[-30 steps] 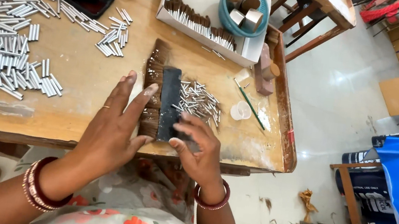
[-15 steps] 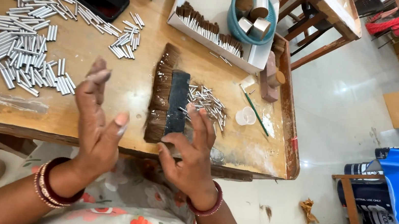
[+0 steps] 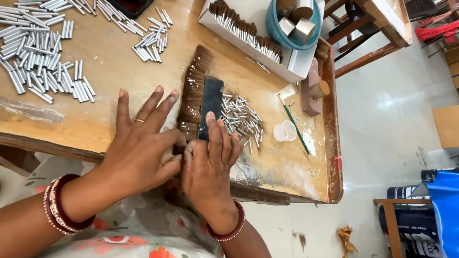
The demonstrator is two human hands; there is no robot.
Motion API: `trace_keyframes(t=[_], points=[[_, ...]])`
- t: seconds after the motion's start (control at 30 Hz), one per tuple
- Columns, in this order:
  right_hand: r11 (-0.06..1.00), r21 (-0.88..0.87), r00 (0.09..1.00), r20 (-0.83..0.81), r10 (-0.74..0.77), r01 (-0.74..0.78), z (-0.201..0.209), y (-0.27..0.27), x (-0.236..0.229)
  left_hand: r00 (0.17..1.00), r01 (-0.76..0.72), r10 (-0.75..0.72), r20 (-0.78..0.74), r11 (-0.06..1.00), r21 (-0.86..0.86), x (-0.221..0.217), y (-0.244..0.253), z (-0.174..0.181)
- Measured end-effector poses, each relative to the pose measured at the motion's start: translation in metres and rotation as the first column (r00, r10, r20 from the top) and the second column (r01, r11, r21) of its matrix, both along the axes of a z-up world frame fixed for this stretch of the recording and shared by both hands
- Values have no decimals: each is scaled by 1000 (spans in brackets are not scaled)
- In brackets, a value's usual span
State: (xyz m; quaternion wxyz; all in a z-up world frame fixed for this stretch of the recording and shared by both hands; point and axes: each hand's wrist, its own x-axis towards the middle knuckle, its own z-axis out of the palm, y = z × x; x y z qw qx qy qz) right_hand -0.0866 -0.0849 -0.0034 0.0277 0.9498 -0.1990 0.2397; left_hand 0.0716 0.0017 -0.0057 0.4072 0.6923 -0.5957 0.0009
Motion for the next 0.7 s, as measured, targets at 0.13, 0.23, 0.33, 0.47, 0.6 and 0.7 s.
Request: trace_keyframes(t=[0.13, 0.23, 0.33, 0.47, 0.6, 0.7], points=[[999, -35, 999, 22, -23, 24, -1, 1, 0, 1000, -3, 3, 5, 1000, 12, -2, -1, -1], [998, -51, 996, 85, -29, 33, 3, -2, -5, 999, -16, 15, 29, 999, 31, -3, 1, 2], [995, -83, 972, 233, -37, 57, 9, -1, -21, 1000, 1, -1, 3, 997, -71, -3, 6, 13], [961, -255, 950, 312, -26, 111, 7, 7, -34, 926, 108, -184, -329, 966, -236, -14, 16, 30], [933, -343, 941, 337, 11, 112, -1, 9, -42, 820, 257, -296, -490, 955, -146, -31, 14, 23], [975, -215, 932, 360, 25, 58, 11, 15, -43, 829, 281, -385, -407, 914, -293, -35, 16, 26]])
